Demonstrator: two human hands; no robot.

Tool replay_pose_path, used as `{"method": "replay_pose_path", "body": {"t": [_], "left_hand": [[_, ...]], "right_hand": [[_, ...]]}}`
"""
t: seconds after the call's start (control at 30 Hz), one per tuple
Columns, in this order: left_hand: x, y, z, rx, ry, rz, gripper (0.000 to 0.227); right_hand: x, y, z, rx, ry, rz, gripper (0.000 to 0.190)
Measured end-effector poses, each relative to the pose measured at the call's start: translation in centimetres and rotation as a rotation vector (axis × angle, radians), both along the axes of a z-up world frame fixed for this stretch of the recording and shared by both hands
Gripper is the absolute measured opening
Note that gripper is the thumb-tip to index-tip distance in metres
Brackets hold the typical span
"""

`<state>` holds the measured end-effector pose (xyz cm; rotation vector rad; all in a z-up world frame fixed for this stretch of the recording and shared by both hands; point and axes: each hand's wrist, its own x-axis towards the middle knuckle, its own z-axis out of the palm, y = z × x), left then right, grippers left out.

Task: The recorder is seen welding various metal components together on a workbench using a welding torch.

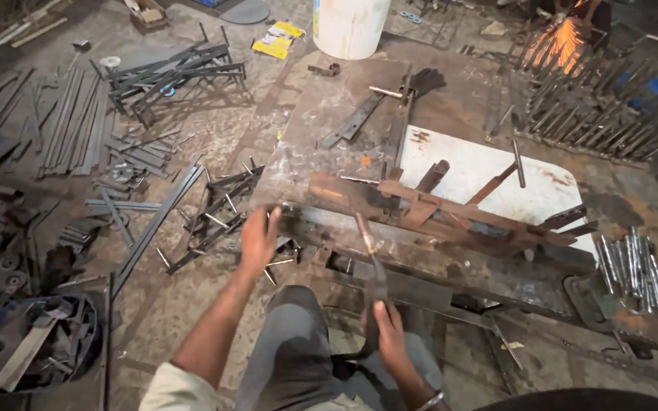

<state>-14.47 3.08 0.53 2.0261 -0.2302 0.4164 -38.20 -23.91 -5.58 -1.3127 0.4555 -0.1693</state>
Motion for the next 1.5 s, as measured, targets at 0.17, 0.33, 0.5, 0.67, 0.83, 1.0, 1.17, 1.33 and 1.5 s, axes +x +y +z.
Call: {"method": "replay_pose_path", "body": {"t": [0.17, 0.33, 0.5, 0.67, 0.83, 1.0, 1.17, 1.33, 1.5], "left_hand": [[-4.2, -0.4, -2.8, -0.117, -0.089, 0.025, 0.034], [-8.1, -1.1, -6.1, -0.245, 0.17, 0.192, 0.04], [-9.1, -1.4, -5.4, -0.257, 0.307, 0.224, 0.041], [-8.6, -1.3, -6.2, -0.279, 0.416, 0.256, 0.039], [-9.1, -0.7, -3.1, -0.324, 0.24, 0.152, 0.04], [-7.6, -0.3, -0.4, -0.364, 0.262, 0.091, 0.039], [-1.5, 0.3, 3.2, -0.083, 0.052, -0.056, 0.036], [7.1, -1.4, 3.9, 0.263, -0.131, -0.09, 0.03], [14.0, -3.9, 1.3, 0.343, -0.12, -0.101, 0.02]], "right_hand": [[1.8, 1.0, 3.2, 0.007, -0.01, 0.249, 0.04], [-0.2, 1.0, 6.0, -0.099, 0.043, 0.247, 0.044], [-0.3, 0.2, 8.6, -0.072, 0.059, 0.304, 0.049], [1.3, 0.8, 8.8, -0.167, 0.075, 0.374, 0.053], [2.7, 2.2, 8.9, -0.15, 0.186, 0.349, 0.045], [2.9, 2.1, 8.1, -0.15, 0.197, 0.349, 0.045], [1.6, 2.0, 9.1, -0.173, 0.203, 0.323, 0.05], [0.5, 1.5, 8.8, -0.213, 0.135, 0.29, 0.053], [0.6, 1.1, 7.8, -0.164, 0.191, 0.22, 0.047]]}}
